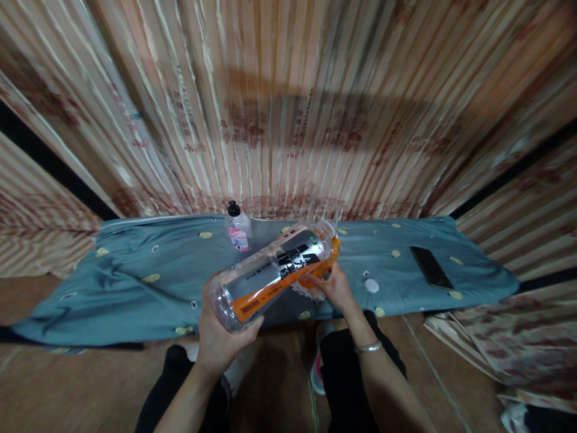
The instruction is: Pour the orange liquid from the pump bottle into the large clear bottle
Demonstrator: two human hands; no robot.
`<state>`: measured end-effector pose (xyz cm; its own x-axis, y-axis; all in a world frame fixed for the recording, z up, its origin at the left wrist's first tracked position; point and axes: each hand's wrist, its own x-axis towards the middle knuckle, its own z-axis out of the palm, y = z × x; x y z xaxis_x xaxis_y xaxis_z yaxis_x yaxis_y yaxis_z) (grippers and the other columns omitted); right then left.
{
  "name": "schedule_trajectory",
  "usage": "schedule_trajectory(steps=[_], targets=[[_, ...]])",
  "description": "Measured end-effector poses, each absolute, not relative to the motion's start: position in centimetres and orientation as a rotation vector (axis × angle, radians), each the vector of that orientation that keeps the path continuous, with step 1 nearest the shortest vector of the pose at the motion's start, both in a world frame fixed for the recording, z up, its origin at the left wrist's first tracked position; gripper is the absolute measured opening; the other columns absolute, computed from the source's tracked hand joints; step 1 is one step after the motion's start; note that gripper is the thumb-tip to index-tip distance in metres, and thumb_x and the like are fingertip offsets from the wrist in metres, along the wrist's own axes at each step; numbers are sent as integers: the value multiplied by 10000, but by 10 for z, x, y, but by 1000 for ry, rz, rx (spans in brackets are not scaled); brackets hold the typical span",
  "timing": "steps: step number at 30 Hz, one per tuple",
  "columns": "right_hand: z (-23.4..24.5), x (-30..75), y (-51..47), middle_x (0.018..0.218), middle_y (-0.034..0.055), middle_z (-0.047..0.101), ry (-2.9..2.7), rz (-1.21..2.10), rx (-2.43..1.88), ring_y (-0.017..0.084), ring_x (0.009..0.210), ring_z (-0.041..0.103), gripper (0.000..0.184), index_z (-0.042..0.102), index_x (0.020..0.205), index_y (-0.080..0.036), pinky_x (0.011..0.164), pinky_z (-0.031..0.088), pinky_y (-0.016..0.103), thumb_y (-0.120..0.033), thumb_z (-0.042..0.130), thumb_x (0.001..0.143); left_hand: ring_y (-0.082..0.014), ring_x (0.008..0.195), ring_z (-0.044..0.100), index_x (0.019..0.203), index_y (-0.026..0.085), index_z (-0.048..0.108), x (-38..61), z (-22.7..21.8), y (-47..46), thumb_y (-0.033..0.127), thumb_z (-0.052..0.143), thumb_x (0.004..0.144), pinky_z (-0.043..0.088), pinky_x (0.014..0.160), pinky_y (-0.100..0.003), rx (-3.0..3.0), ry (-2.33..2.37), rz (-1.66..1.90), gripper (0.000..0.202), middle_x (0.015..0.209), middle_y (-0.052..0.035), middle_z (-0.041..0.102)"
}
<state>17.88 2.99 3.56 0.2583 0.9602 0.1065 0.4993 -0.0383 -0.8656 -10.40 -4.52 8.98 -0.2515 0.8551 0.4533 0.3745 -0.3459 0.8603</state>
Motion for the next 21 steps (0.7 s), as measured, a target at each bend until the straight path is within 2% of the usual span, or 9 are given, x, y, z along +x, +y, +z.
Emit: schedule_trajectory(steps=[8, 15, 21], targets=[[39, 177, 29, 1007, 130, 809, -1345, 679, -1682, 337, 938, 771, 734, 617, 1061, -219, 809, 604, 426, -743, 807, 583, -317, 1069, 748, 1369, 177, 533, -106, 90, -46, 463, 874, 649, 620, 966, -478, 1683, 1500, 1628, 847, 1199, -119, 713], [41, 176, 29, 1038, 130, 810, -1321, 698, -1683, 340, 987, 764, 726, 608, 1066, -223, 826, 600, 415, -710, 817, 570, -295, 1046, 751, 1366, 175, 530, -104, 90, -46, 476, 868, 644, 637, 918, -430, 1645, 1523, 1633, 852, 1176, -108, 723], [44, 175, 27, 1007, 120, 813, -1330, 710, -1663, 329, 945, 771, 690, 621, 1051, -224, 808, 603, 407, -702, 811, 591, -308, 1071, 744, 1364, 184, 522, -105, 87, -45, 514, 859, 627, 638, 928, -457, 1634, 1560, 1627, 875, 1191, -107, 719]])
